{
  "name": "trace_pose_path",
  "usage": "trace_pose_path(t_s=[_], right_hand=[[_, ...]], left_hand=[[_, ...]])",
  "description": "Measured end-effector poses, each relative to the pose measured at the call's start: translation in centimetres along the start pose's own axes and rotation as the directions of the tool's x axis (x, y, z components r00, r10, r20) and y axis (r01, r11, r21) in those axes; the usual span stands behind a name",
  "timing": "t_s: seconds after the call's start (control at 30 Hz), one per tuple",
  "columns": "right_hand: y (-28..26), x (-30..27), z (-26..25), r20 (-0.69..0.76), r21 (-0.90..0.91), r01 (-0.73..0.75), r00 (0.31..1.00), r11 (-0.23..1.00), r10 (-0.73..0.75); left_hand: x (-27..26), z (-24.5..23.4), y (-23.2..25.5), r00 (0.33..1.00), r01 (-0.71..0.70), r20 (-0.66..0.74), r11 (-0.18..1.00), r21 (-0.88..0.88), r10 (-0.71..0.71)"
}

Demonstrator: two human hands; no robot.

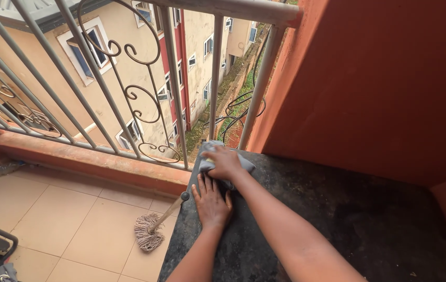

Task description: Wiping a black table surface with a rolled-up grey cloth on a balcony.

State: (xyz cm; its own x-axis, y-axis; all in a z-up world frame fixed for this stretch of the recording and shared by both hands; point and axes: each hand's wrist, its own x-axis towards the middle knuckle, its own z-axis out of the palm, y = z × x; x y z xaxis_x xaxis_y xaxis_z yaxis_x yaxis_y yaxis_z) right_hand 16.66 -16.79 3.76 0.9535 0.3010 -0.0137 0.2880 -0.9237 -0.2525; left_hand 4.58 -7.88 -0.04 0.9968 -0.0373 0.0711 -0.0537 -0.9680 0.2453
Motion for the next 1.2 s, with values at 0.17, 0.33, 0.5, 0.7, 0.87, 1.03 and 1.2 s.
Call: trace_pose_path(t_s=[0.17, 0.33, 0.5, 0.7, 0.87, 1.03, 1.2], right_hand=[[0.1, 1.4, 0.9, -0.033, -0.017, 0.061, 0.998, 0.998, -0.062], [0.2, 2.1, 1.3, -0.055, 0.051, -0.330, 0.941, 0.942, 0.333], [1.6, -0.7, 0.9, -0.107, -0.040, -0.113, 0.988, 0.993, 0.108], [5.8, -5.6, 0.3, -0.189, 0.011, -0.507, 0.845, 0.862, 0.500], [9.1, -8.6, 0.3, -0.155, -0.015, -0.370, 0.919, 0.929, 0.363], [8.9, -11.8, 0.5, -0.227, 0.059, -0.603, 0.768, 0.795, 0.599], [10.1, -14.8, -0.2, -0.217, 0.053, -0.264, 0.938, 0.963, 0.269]], left_hand=[[0.1, 0.1, -0.1, 1.000, 0.016, -0.024, 1.000, -0.010, -0.016], [0.3, 1.9, -0.3, 0.990, 0.002, -0.138, 0.998, -0.066, -0.011], [0.2, 1.4, -0.4, 0.991, 0.004, -0.135, 0.998, -0.062, -0.013], [0.0, 1.3, -0.4, 0.986, -0.013, -0.170, 0.997, -0.072, 0.001], [0.0, 0.6, -0.4, 0.990, -0.012, -0.139, 0.997, -0.072, 0.002], [-0.1, 1.1, -0.6, 0.987, -0.020, -0.162, 0.997, -0.078, 0.007], [0.0, 0.7, -0.5, 0.986, -0.017, -0.166, 0.997, -0.077, 0.004]])
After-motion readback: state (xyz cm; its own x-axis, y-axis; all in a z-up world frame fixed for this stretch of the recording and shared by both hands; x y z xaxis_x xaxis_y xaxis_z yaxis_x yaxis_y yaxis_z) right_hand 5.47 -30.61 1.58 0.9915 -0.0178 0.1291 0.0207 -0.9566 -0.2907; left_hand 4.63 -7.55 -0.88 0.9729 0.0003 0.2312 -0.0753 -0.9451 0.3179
